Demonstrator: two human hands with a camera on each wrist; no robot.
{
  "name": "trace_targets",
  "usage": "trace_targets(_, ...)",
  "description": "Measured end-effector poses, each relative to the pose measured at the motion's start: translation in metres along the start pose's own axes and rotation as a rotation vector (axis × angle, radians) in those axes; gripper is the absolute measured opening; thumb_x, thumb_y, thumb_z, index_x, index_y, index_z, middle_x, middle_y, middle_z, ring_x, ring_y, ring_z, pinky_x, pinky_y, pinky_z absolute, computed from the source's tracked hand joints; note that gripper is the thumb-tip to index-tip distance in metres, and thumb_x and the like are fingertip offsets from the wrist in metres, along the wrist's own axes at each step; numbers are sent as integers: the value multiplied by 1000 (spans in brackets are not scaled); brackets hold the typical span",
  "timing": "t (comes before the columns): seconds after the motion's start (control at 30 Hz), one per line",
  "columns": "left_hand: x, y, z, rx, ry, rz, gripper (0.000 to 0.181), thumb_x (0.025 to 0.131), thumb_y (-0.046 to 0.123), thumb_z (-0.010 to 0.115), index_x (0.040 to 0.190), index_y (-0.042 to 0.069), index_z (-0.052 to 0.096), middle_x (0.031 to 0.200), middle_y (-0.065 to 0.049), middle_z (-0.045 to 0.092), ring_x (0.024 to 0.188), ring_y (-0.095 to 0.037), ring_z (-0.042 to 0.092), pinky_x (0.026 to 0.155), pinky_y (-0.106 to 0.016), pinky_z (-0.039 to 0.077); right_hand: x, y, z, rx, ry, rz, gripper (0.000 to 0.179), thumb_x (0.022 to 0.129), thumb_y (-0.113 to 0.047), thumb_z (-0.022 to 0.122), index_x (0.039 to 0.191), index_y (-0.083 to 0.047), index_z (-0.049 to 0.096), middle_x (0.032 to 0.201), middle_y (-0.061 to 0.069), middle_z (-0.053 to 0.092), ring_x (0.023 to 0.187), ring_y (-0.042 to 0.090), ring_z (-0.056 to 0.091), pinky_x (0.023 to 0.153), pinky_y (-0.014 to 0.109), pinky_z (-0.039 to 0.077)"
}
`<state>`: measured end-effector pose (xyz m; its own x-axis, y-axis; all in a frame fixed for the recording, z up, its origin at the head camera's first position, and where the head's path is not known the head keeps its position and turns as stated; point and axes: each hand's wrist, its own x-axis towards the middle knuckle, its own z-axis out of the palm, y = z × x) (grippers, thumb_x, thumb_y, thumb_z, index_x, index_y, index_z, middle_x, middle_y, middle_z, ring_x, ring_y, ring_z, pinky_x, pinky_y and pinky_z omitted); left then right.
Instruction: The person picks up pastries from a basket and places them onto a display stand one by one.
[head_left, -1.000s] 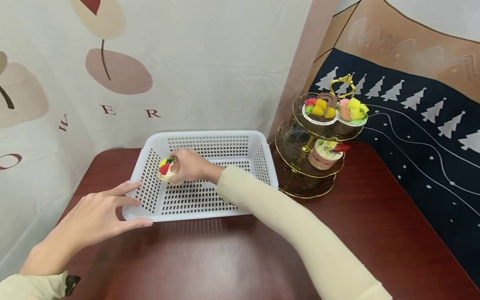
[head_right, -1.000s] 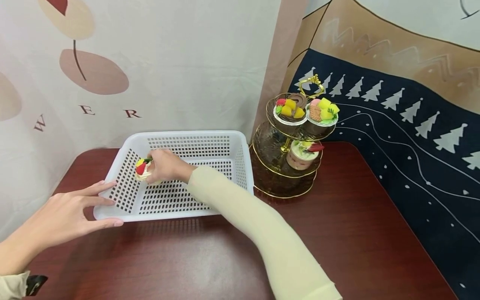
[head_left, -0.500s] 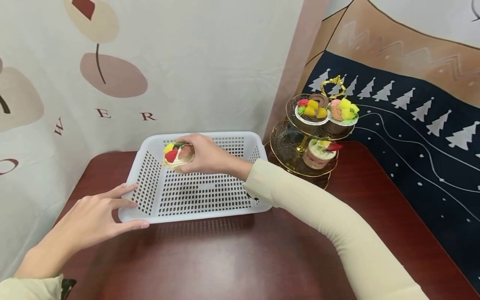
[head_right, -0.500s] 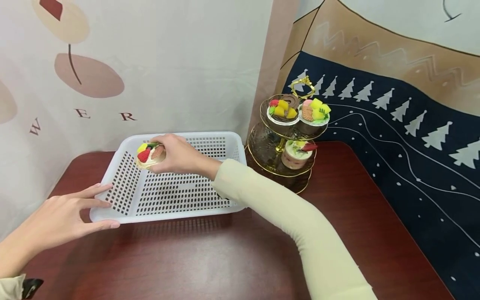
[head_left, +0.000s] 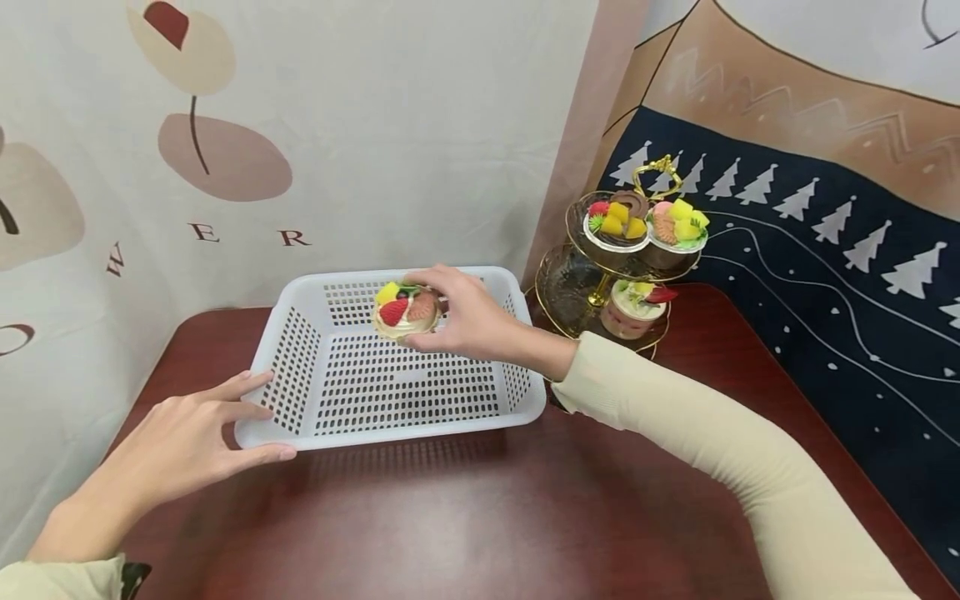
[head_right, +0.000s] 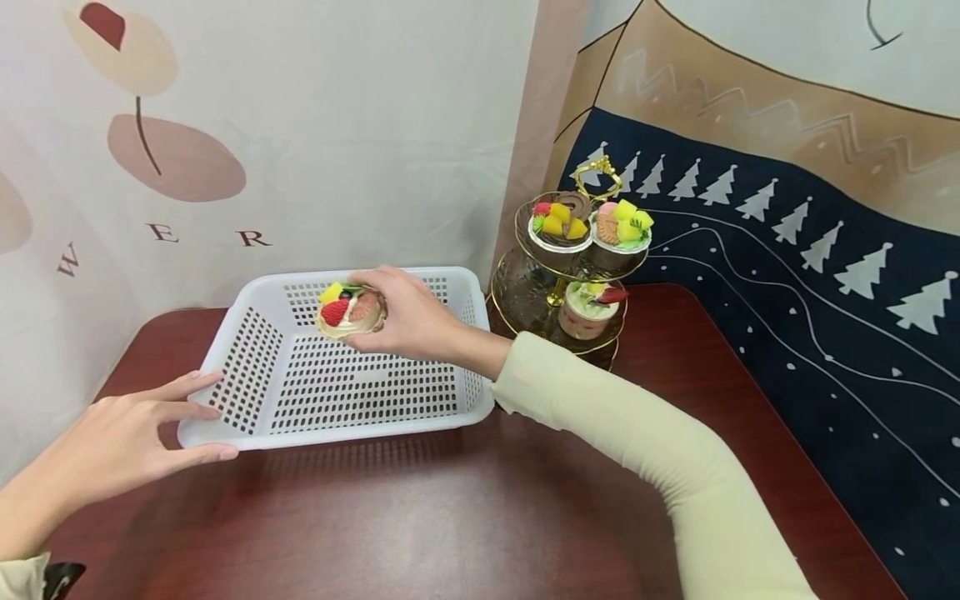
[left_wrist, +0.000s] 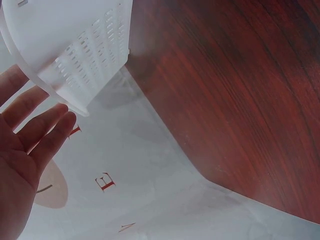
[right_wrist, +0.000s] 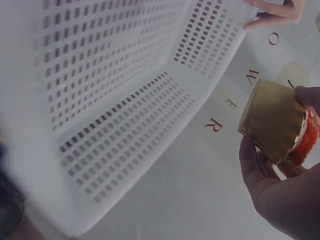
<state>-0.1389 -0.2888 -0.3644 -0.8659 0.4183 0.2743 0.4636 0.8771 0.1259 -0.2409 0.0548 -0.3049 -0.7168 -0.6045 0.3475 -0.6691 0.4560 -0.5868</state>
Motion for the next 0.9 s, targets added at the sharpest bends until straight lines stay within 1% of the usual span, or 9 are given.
trace_targets(0.1,0,0,0,-2,-6,-4,48,65,65,82,90,24,79,133,-5,63,59,6,47,55,-32,39,-14,6,-9,-5,30,-13,67,76,-20,86,135,-5,58,120,6,62,106,14,56,91,25,46)
trace_targets(0.13,0,0,0,-4,-8,-6,48,65,65,82,90,24,79,133,-6,63,58,7,46,55,-32,39,-19,7,-13,-19,44,-14,67,76,-20,86,135,-5,59,121,6,62,108,15,56,93,27,45)
trace_targets(0.23,0,0,0,-7,-12,-8,48,66,64,82,90,23,79,133,-6,62,57,8,45,55,-32,39,-32,13,-23,-57,73,0,67,76,-22,86,136,-6,59,127,7,61,109,16,57,93,30,46)
trace_targets(0.37,0,0,0,-9,-8,-3,48,65,64,82,90,23,79,133,-6,63,58,7,47,55,-32,40,-49,20,-36,-67,101,32,68,76,-22,87,136,-7,59,125,8,60,103,17,60,87,32,50)
trace_targets(0.5,0,0,0,-6,-7,-5,49,65,65,82,90,22,79,132,-6,63,59,5,49,55,-33,40,-64,30,-48,-89,124,64,70,76,-23,88,137,-8,58,122,8,61,101,17,60,87,37,50)
trace_targets(0.67,0,-1,1,-4,-2,-2,50,64,65,82,90,22,79,132,-6,63,63,-2,54,56,-34,41,-84,39,-63,-144,163,106,70,77,-24,87,139,-8,57,127,8,59,110,20,58,93,43,47)
trace_targets(0.77,0,-1,0,-4,3,1,50,64,65,82,89,22,79,133,-7,63,63,-1,55,56,-34,42,-96,43,-71,-184,186,138,70,79,-25,86,140,-8,56,133,10,57,117,23,55,99,47,43)
trace_targets(0.83,0,-1,0,-4,6,5,50,64,64,83,89,21,79,132,-7,63,62,1,53,56,-33,41,-103,46,-75,-209,196,157,70,80,-26,85,141,-8,55,136,11,55,121,25,54,101,49,41)
trace_targets(0.9,0,-1,1,-3,8,10,49,64,64,83,89,22,79,132,-7,63,63,0,55,56,-34,42,-109,48,-78,-228,200,176,71,80,-25,85,142,-8,54,138,12,54,124,27,52,102,52,40)
